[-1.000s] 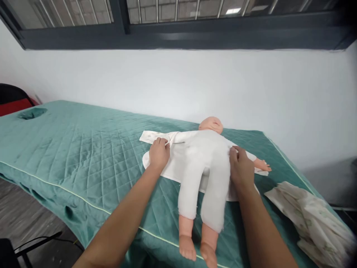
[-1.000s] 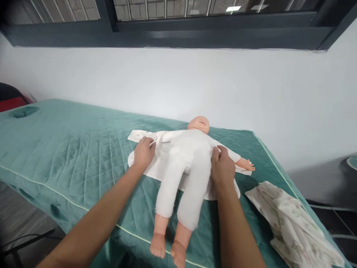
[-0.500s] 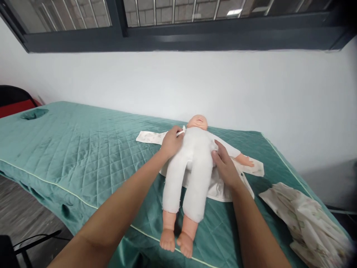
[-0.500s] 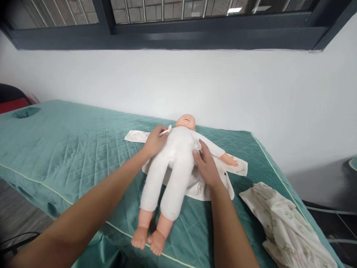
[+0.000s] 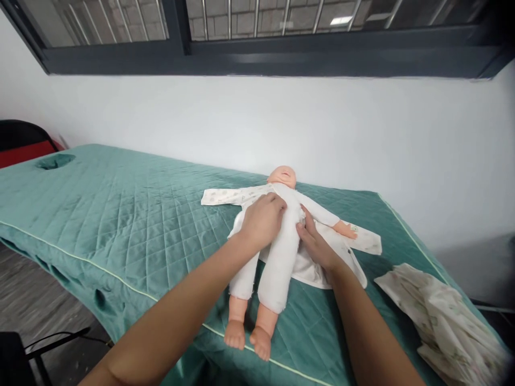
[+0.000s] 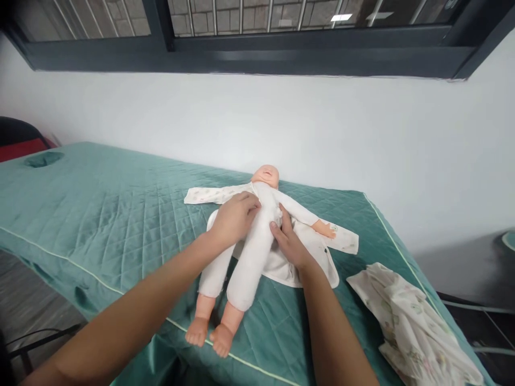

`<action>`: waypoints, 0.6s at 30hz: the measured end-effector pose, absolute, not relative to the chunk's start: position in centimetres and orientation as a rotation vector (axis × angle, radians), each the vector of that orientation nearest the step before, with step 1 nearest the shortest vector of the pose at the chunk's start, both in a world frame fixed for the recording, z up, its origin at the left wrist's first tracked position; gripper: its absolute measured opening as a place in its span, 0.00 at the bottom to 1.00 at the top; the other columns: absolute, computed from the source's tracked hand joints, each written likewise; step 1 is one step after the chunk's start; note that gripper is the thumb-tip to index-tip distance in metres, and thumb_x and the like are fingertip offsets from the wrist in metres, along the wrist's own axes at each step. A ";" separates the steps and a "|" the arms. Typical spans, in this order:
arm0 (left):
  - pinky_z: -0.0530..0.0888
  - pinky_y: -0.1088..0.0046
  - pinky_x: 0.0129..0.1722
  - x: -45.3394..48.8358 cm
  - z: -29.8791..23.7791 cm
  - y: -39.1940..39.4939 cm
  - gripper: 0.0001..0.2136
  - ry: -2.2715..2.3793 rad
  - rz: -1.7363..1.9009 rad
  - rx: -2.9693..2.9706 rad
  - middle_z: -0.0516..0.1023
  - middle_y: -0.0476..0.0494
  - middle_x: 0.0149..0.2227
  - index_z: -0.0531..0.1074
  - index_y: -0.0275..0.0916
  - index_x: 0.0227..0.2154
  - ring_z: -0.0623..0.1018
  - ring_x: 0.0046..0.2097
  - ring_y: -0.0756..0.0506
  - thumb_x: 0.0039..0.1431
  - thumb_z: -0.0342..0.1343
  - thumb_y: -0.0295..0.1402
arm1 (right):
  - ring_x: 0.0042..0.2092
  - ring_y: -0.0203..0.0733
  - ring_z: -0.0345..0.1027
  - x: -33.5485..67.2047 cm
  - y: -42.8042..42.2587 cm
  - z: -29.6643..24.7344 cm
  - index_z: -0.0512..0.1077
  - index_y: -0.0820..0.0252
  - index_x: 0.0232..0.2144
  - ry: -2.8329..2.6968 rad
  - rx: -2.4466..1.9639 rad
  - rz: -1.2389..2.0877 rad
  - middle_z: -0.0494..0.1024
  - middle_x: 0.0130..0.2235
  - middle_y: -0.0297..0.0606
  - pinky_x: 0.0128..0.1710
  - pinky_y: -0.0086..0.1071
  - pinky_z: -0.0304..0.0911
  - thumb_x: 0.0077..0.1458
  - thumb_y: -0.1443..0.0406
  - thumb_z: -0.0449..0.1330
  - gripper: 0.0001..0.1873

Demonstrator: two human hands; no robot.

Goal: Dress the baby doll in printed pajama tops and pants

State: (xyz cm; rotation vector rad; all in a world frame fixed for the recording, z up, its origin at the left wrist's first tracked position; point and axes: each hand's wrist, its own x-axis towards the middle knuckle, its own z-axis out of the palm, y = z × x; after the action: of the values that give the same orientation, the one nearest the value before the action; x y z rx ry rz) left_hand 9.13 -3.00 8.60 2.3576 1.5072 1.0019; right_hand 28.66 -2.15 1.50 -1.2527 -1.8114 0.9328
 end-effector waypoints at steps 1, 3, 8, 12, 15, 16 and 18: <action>0.72 0.64 0.50 9.4 8.9 -3.9 0.11 1.465 0.963 2.383 0.79 0.43 0.45 0.75 0.40 0.40 0.76 0.49 0.42 0.66 0.47 0.27 | 0.75 0.44 0.27 28.7 -2.1 1.4 0.39 0.51 0.72 -1.804 -1.257 0.934 0.36 0.75 0.35 0.73 0.44 0.25 0.63 0.41 0.47 0.44; 0.73 0.65 0.49 9.7 9.4 -5.6 0.11 1.341 0.913 2.430 0.79 0.44 0.46 0.74 0.41 0.43 0.77 0.49 0.43 0.67 0.46 0.28 | 0.75 0.44 0.28 28.9 -2.0 1.2 0.39 0.53 0.72 -1.796 -1.267 0.926 0.37 0.75 0.38 0.73 0.44 0.26 0.62 0.41 0.48 0.46; 0.73 0.68 0.53 9.2 9.6 -7.3 0.12 1.184 1.041 2.403 0.78 0.48 0.50 0.72 0.44 0.45 0.76 0.51 0.46 0.69 0.44 0.31 | 0.75 0.46 0.32 28.8 -2.0 1.1 0.41 0.51 0.72 -1.769 -1.267 0.914 0.41 0.75 0.39 0.73 0.46 0.31 0.61 0.40 0.50 0.46; 0.70 0.66 0.57 8.1 8.7 -6.3 0.11 1.464 1.164 2.366 0.76 0.44 0.52 0.71 0.43 0.46 0.74 0.55 0.44 0.69 0.45 0.30 | 0.74 0.44 0.35 28.6 -2.2 1.3 0.45 0.52 0.71 -1.716 -1.222 0.923 0.44 0.74 0.40 0.73 0.46 0.32 0.62 0.41 0.51 0.44; 0.72 0.61 0.51 7.4 7.8 -6.2 0.10 1.816 1.000 2.357 0.75 0.39 0.49 0.71 0.41 0.45 0.74 0.53 0.39 0.69 0.46 0.35 | 0.74 0.44 0.37 28.6 -2.1 1.2 0.46 0.50 0.70 -1.680 -1.210 0.936 0.44 0.74 0.40 0.73 0.46 0.32 0.61 0.42 0.53 0.43; 0.72 0.61 0.48 7.3 7.5 -6.4 0.11 1.914 0.930 2.347 0.75 0.38 0.48 0.71 0.40 0.45 0.74 0.51 0.38 0.69 0.46 0.37 | 0.74 0.44 0.37 28.6 -2.1 1.1 0.46 0.50 0.70 -1.677 -1.209 0.935 0.44 0.74 0.39 0.73 0.46 0.32 0.61 0.42 0.53 0.43; 0.72 0.59 0.44 6.8 6.9 -7.5 0.13 2.049 0.832 2.328 0.75 0.36 0.45 0.70 0.40 0.42 0.74 0.48 0.36 0.69 0.45 0.41 | 0.74 0.45 0.38 28.6 -2.1 1.1 0.46 0.50 0.70 -1.678 -1.204 0.935 0.45 0.74 0.39 0.73 0.46 0.32 0.61 0.43 0.53 0.43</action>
State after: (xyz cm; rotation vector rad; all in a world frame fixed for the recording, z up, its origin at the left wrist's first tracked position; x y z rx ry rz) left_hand 6.85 -7.48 6.85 2.3283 2.0485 0.8316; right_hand 28.65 -2.09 1.07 -1.2038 -1.6783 0.9354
